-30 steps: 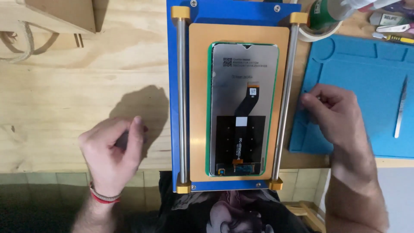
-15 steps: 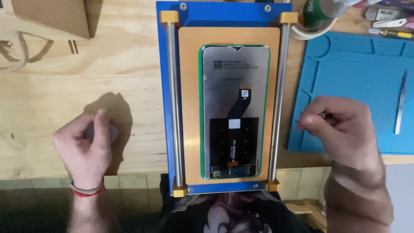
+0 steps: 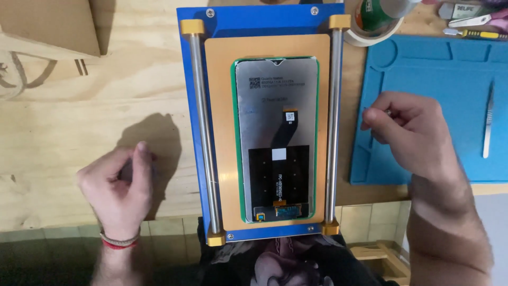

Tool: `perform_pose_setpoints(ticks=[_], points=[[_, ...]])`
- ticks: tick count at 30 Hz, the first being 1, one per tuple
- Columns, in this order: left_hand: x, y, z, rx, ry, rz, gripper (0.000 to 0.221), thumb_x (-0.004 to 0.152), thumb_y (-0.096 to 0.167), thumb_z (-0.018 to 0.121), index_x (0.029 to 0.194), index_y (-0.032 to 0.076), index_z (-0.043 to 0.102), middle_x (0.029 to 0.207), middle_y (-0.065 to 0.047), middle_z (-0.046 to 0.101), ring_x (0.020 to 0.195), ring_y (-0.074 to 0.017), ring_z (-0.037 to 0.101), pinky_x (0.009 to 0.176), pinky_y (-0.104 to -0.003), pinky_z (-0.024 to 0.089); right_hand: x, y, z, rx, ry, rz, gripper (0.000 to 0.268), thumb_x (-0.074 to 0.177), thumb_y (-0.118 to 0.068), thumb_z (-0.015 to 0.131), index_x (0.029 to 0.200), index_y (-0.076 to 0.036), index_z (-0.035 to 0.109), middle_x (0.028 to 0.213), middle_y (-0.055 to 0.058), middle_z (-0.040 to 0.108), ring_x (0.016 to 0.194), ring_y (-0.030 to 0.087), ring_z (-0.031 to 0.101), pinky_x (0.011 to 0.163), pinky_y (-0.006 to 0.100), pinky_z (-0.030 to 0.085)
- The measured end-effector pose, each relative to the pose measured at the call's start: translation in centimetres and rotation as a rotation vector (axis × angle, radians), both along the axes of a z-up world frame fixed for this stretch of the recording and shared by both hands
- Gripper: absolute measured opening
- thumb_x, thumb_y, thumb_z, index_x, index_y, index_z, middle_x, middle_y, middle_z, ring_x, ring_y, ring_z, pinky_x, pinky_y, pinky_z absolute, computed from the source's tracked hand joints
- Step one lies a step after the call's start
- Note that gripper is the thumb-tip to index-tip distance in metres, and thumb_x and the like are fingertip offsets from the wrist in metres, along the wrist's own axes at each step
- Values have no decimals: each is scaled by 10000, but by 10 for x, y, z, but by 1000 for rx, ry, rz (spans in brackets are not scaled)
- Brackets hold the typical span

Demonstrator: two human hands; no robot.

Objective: Removing a mobile phone screen from its frame using a heating separator machine and a thin cutting wire.

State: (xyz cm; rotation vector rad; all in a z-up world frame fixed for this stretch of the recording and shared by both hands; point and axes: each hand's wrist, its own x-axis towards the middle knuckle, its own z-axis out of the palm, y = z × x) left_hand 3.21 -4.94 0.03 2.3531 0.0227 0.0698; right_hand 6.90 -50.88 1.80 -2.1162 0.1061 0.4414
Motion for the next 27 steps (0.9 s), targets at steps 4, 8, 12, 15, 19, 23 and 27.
perform_pose_setpoints(ticks=[4,8,12,15,19,23,27], points=[[5,23,-9,84,-36,90,458,1278,162,631,871,-8,755,715,-80,635,654,-162,523,626,-335,351,-8,14,12,80,-5,106,249,1059,-178,712,837,-66,730,671,7,623,581,81,478,510,248,371],[7,24,-9,77,-60,132,517,1317,220,616,901,-43,772,709,-93,637,660,-157,520,631,-321,352,-5,12,-1,163,-18,183,235,1037,-200,715,839,-80,757,759,15,730,670,90,629,593,242,474],[10,1,6,40,-68,40,462,1254,224,602,912,-17,798,740,-91,688,622,-154,545,591,-315,323,6,-6,-12,95,-12,164,276,1101,-157,642,834,-92,668,660,-1,566,573,109,503,507,265,438],[13,-18,14,-52,-115,-73,431,1184,155,596,802,39,758,683,-59,696,568,-130,581,547,-292,397,10,-14,-17,7,40,52,293,1177,-170,621,917,-45,677,670,31,534,547,128,474,486,265,403],[20,-17,15,-40,-134,-70,403,1170,135,624,802,37,753,676,-53,667,590,-160,563,585,-324,382,9,-7,-10,-52,74,-14,311,1194,-137,624,909,-16,657,642,71,496,544,163,435,496,299,365],[30,10,4,3,-92,8,444,1215,193,605,817,36,726,700,-64,642,646,-170,535,640,-354,377,-3,0,-3,-80,77,23,296,1123,-157,689,865,-16,720,657,97,635,586,152,534,533,294,420],[40,24,-6,-16,-110,72,515,1261,197,603,772,38,631,646,-35,523,636,-134,436,612,-336,319,-12,13,5,81,91,114,271,1048,-111,687,788,-46,726,669,58,644,597,143,558,564,298,447]])
